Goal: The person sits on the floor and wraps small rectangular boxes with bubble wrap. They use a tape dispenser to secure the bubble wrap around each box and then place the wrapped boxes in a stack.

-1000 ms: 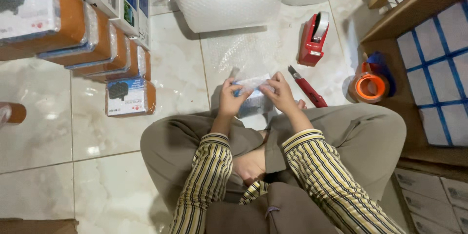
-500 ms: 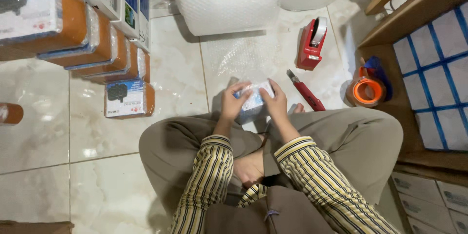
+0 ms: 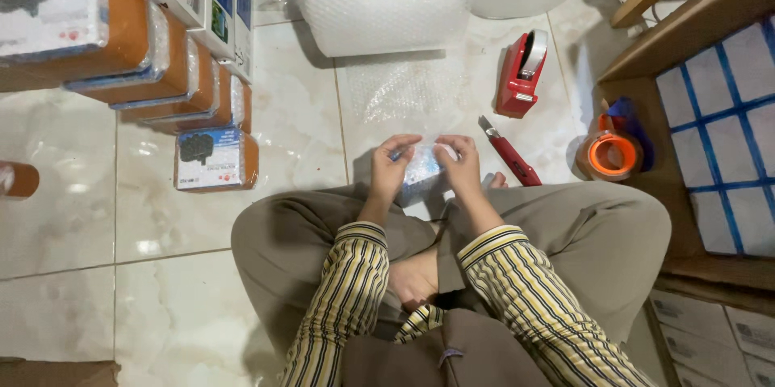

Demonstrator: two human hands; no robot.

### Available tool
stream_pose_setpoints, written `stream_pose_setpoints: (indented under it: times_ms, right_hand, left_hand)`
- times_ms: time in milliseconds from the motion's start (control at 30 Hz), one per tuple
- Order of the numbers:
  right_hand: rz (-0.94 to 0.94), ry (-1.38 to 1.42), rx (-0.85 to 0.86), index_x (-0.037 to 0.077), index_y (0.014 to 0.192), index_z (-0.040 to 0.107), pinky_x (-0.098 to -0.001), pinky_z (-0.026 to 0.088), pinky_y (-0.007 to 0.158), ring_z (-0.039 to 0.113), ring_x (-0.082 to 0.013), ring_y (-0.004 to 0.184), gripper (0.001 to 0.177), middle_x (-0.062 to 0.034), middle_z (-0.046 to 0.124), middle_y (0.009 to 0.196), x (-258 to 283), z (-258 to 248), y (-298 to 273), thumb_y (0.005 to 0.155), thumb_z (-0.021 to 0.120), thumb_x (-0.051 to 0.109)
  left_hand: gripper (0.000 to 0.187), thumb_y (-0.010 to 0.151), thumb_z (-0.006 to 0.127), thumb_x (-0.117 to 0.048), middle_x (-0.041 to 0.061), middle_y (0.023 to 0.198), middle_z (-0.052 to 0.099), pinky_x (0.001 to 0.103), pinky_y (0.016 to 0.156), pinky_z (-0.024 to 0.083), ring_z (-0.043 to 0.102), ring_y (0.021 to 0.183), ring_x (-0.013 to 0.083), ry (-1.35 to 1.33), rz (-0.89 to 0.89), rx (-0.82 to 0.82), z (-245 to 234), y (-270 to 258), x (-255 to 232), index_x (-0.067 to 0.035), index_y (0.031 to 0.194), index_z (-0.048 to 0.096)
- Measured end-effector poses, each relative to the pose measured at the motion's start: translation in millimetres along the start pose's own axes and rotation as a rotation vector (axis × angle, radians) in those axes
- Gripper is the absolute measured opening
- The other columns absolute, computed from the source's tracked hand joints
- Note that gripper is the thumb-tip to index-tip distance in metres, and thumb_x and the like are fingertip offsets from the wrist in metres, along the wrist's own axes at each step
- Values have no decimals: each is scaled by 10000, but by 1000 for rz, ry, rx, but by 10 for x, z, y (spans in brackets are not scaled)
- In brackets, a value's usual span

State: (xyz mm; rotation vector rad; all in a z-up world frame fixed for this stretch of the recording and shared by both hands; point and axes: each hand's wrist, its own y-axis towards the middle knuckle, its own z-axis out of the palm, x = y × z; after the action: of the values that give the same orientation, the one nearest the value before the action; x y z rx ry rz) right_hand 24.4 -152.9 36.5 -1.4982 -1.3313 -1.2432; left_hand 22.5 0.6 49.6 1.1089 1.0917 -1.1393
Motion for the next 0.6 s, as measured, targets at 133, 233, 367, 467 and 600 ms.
stream_pose_setpoints:
  times_ms: [133,233,367,467,600]
  right_hand:
    - [169,142,69,89,944,606,-450,404,900,518,-297,993,276,-106,496,1029,82,-105,106,690,715,78]
    - [177,105,295,163,1176,460,-574,282,948,348,-378,1177,551,-142,443,1204,396,-265,187,679,672,57]
    - [-383,-188,589,2,1017,640,-589,328,992,393,-491,1255,343,-206,620,1156,662,-401,226,682,686,-57]
    - [-656,-476,548,87,870,608,-431,457,804,580,-309,854,250,-73,596,837,106,-345,378,652,666,-20]
    - [-812,-610,365,173,757,536,-333,419,749,482,-192,740,165,38,437,724,-34,-310,302,708,639,54]
  left_hand:
    - [233,784,639,61,55,861,689,291,826,478,643,876,162,74,101,35,12,-1,8,-125,871,750]
    - [257,751,651,90,49,802,692,277,792,496,661,828,178,104,144,50,23,-13,-18,-136,809,760]
    - [309,730,607,132,44,773,699,298,759,509,657,766,223,178,283,75,17,-19,-125,-136,760,758]
    - [352,746,526,120,47,758,678,343,752,507,630,731,268,319,356,132,18,-39,-278,-162,740,736]
    - [270,718,554,56,62,806,634,410,784,493,624,793,293,547,216,116,169,-222,-655,-151,874,627]
